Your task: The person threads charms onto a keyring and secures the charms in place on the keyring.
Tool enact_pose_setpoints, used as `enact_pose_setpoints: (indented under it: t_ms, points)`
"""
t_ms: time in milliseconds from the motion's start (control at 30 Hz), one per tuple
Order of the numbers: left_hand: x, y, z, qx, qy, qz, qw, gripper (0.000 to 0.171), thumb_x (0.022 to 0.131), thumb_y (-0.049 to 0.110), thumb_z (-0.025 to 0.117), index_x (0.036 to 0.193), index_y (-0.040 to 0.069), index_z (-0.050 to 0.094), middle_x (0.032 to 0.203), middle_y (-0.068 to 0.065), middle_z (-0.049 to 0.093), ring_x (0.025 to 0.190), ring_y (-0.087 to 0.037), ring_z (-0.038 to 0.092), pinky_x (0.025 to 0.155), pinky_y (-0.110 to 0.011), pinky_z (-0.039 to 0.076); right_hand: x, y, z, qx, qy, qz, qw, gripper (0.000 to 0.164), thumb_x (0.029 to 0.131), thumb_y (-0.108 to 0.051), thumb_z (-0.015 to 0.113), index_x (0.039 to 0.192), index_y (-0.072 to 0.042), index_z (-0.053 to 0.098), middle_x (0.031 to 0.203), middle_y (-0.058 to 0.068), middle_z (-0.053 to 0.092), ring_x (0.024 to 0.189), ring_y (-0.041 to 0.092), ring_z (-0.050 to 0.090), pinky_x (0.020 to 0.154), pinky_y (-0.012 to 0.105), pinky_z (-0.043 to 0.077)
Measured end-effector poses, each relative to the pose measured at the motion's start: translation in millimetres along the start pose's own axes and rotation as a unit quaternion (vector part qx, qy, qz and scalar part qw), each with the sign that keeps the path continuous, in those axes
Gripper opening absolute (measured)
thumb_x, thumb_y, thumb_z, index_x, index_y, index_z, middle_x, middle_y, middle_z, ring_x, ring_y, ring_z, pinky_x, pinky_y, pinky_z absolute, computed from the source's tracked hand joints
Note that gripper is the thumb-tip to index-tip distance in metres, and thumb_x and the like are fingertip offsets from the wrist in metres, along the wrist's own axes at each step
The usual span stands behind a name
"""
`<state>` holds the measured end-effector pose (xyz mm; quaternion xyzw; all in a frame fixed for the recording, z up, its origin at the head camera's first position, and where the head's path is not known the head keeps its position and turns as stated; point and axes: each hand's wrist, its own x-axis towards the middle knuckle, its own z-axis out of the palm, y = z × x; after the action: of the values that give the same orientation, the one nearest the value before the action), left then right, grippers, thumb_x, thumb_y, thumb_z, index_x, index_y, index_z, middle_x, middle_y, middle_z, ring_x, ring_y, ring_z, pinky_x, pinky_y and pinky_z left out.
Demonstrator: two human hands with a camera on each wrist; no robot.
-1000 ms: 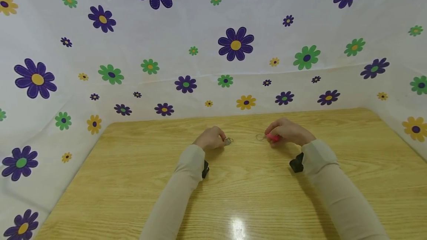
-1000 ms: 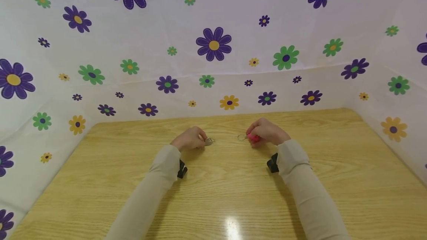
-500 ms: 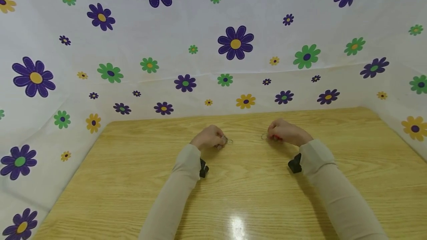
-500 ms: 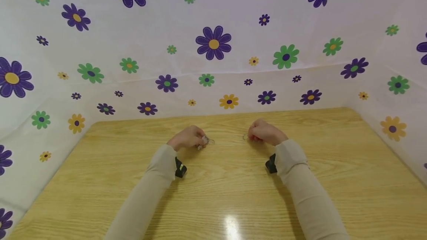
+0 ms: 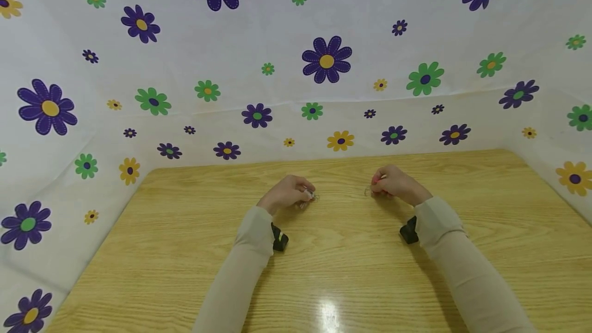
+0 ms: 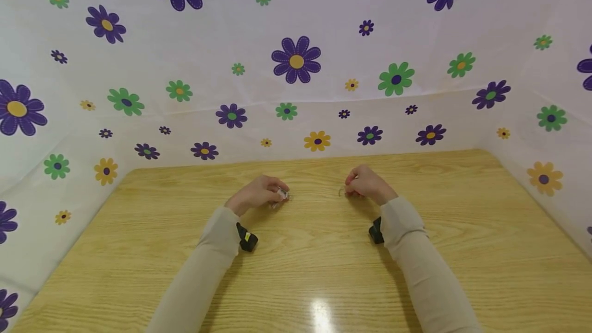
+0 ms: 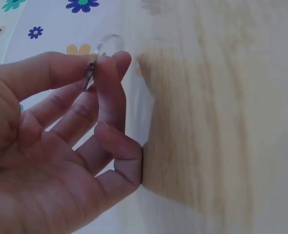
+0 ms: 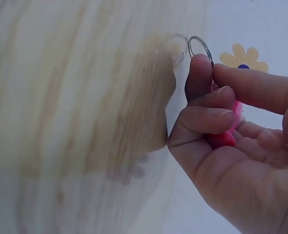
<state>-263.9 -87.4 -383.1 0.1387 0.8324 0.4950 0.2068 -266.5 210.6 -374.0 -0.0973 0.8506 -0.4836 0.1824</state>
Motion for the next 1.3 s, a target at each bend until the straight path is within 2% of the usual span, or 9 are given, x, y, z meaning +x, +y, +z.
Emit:
enact_pose_setpoints:
  t_ms: [200,400,600,900,1067,1300]
  points:
    - [-4.4,0.4,0.8,0.001,0.011,0.012,0.9999,0.026,0.095,-0.005,0.059,0.119,-0.007,0.067,0.113,-0.014,0.071,0.076,-0.013,0.056,0.064,-0.023,0.046,-2.8,-2.2,1.6,0.002,0.012,0.010,1.000,0.005,0.097,0.004,0.058,0.096,0.007,0.054,0.083,0.010,0.067,0.071,0.015,0.052,0.059,0.025,0.040]
    - [-7.2,-1.5,3.0,0.017,0.037,0.012,0.9991,0.028,0.094,-0.003,0.061,0.121,-0.004,0.069,0.104,-0.011,0.070,0.084,-0.015,0.058,0.068,-0.023,0.047,-7.2,-1.8,4.2,-0.004,0.026,0.001,1.000,0.011,0.095,0.002,0.063,0.100,0.011,0.059,0.086,0.009,0.072,0.070,0.015,0.049,0.059,0.025,0.040]
    - [-10.9,-0.9,6.9,0.011,0.058,0.018,0.9981,0.023,0.095,-0.001,0.064,0.117,-0.003,0.071,0.105,-0.010,0.071,0.078,-0.013,0.059,0.068,-0.025,0.049,-11.6,-1.6,8.5,-0.002,0.034,-0.009,0.999,0.014,0.095,0.002,0.064,0.102,0.014,0.062,0.087,0.012,0.073,0.066,0.015,0.046,0.058,0.025,0.039]
    - [-16.6,6.0,11.3,0.026,0.052,0.045,0.9973,0.020,0.094,-0.003,0.064,0.112,-0.003,0.074,0.109,-0.010,0.072,0.074,-0.012,0.059,0.070,-0.028,0.052,-15.7,-6.8,15.5,0.012,0.030,-0.034,0.999,0.011,0.093,0.004,0.063,0.099,0.013,0.064,0.087,0.019,0.074,0.056,0.010,0.042,0.053,0.023,0.036]
    - [-16.6,8.8,12.7,0.032,0.055,0.057,0.9963,0.018,0.095,-0.002,0.066,0.111,-0.001,0.075,0.109,-0.009,0.073,0.078,-0.013,0.062,0.070,-0.028,0.051,-15.6,-11.7,19.9,0.004,0.033,-0.032,0.999,0.011,0.092,0.004,0.065,0.098,0.013,0.066,0.082,0.012,0.071,0.055,0.010,0.040,0.054,0.023,0.036]
    - [-16.1,13.0,18.0,0.012,0.054,0.068,0.9962,0.020,0.096,-0.002,0.065,0.113,0.001,0.076,0.116,-0.010,0.072,0.095,-0.019,0.067,0.075,-0.028,0.052,-13.5,-18.5,29.1,-0.003,0.034,-0.033,0.999,0.012,0.090,0.002,0.070,0.097,0.012,0.068,0.073,0.003,0.066,0.054,0.010,0.040,0.052,0.023,0.033]
